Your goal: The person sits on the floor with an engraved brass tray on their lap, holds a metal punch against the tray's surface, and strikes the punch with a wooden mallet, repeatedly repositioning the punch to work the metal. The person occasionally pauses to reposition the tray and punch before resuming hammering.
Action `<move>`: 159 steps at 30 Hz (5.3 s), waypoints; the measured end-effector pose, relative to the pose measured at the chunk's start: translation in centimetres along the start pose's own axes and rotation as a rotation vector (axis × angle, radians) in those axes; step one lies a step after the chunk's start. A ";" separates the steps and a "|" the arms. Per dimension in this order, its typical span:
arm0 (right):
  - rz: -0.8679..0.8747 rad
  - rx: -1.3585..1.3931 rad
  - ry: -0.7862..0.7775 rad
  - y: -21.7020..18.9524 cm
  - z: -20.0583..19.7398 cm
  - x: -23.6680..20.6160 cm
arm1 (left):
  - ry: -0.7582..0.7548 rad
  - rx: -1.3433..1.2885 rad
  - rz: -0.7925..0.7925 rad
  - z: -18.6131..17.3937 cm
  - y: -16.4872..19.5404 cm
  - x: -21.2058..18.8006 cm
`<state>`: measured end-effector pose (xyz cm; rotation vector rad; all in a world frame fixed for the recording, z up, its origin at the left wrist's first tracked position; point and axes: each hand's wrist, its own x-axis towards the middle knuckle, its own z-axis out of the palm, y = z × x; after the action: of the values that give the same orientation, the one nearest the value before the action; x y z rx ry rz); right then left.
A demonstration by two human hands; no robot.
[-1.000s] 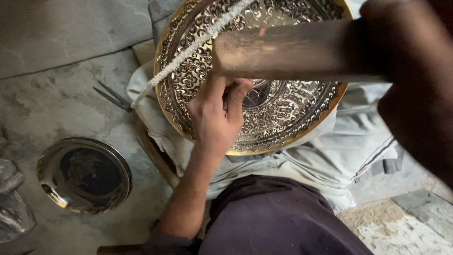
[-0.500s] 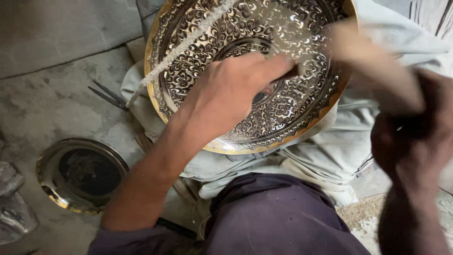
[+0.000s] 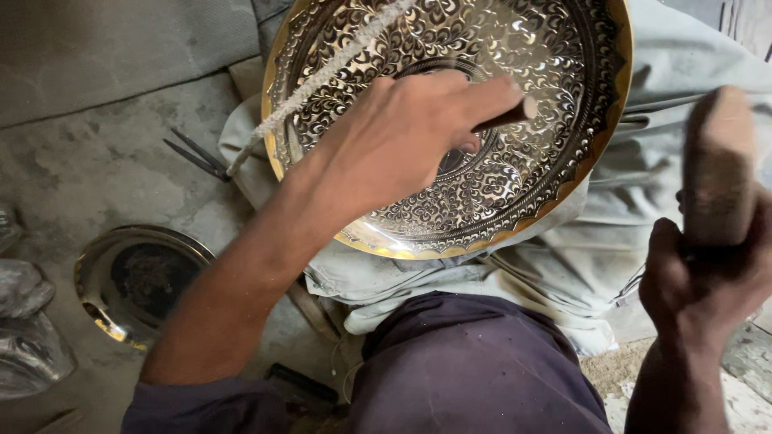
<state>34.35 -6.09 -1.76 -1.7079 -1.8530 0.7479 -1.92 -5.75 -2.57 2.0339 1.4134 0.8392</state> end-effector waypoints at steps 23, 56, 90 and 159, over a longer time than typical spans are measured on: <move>-0.657 -0.382 -0.287 -10.4 1.6 7.8 | 0.347 -0.112 -0.180 2.5 0.9 -3.1; -0.804 -0.711 -0.454 -20.4 0.2 9.4 | 0.759 -0.076 -0.419 5.2 3.0 -5.2; -0.692 -0.432 -0.293 -9.4 0.2 10.0 | 0.347 -0.156 -0.241 3.9 1.4 -1.7; -0.349 -0.386 -0.417 -6.8 0.0 10.5 | 0.536 -0.405 -0.384 2.4 2.0 -3.7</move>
<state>28.68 3.94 2.95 -1.4469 -2.6422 0.6662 0.14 -10.11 -3.48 1.2292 1.6654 1.4192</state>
